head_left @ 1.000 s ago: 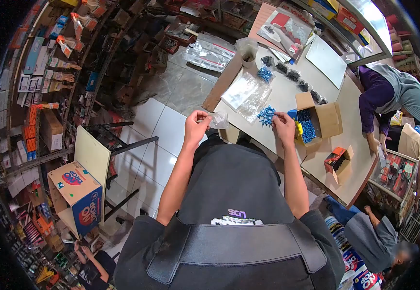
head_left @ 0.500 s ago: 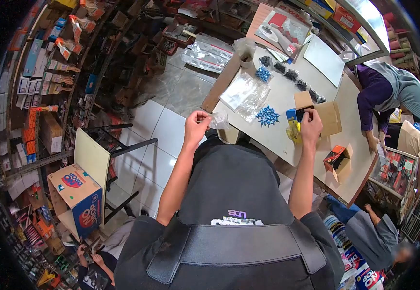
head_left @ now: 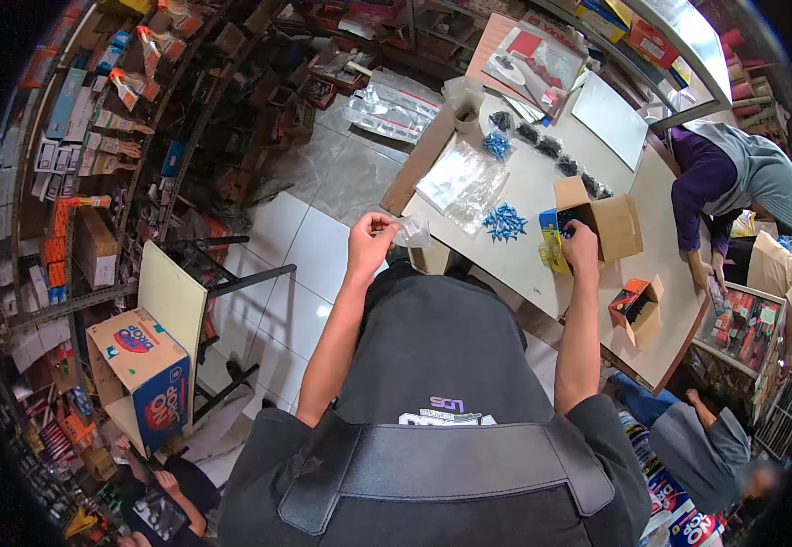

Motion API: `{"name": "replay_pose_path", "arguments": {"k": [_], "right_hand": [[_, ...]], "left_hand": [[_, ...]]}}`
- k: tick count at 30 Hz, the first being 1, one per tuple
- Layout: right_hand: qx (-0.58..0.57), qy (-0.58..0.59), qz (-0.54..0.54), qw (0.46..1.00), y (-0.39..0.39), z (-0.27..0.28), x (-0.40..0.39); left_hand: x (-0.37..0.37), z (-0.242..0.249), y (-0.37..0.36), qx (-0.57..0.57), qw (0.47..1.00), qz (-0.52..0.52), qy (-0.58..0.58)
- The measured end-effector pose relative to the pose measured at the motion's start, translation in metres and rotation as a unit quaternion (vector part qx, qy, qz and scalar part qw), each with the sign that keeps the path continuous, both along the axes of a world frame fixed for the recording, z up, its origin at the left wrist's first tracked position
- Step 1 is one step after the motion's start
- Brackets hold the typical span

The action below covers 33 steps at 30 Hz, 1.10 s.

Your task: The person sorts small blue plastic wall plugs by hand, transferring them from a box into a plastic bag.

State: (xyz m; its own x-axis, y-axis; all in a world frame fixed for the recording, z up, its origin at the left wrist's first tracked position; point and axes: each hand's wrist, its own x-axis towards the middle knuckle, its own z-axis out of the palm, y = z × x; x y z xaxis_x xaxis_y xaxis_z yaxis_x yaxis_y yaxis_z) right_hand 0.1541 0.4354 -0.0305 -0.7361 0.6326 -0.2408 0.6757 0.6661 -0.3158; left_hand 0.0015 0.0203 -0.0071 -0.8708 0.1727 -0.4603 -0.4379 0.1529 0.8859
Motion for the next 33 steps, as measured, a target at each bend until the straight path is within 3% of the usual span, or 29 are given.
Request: {"name": "replay_pose_path", "arguments": {"k": [16, 22, 31, 33], "right_hand": [[-0.032, 0.011, -0.029, 0.999, -0.004, 0.002, 0.005], [-0.027, 0.145, -0.094, 0.985, -0.017, -0.006, 0.019], [-0.143, 0.402, -0.210, 0.880, -0.033, 0.005, 0.009], [-0.318, 0.458, -0.250, 0.791, -0.041, 0.013, 0.000]], "left_hand": [[0.004, -0.001, 0.003, 0.002, 1.000, -0.005, 0.001], [0.004, 0.003, -0.004, -0.005, 1.000, -0.004, -0.003], [0.002, 0.000, -0.008, -0.008, 1.000, -0.007, -0.004], [0.002, 0.000, -0.007, -0.003, 1.000, 0.002, 0.001]]}}
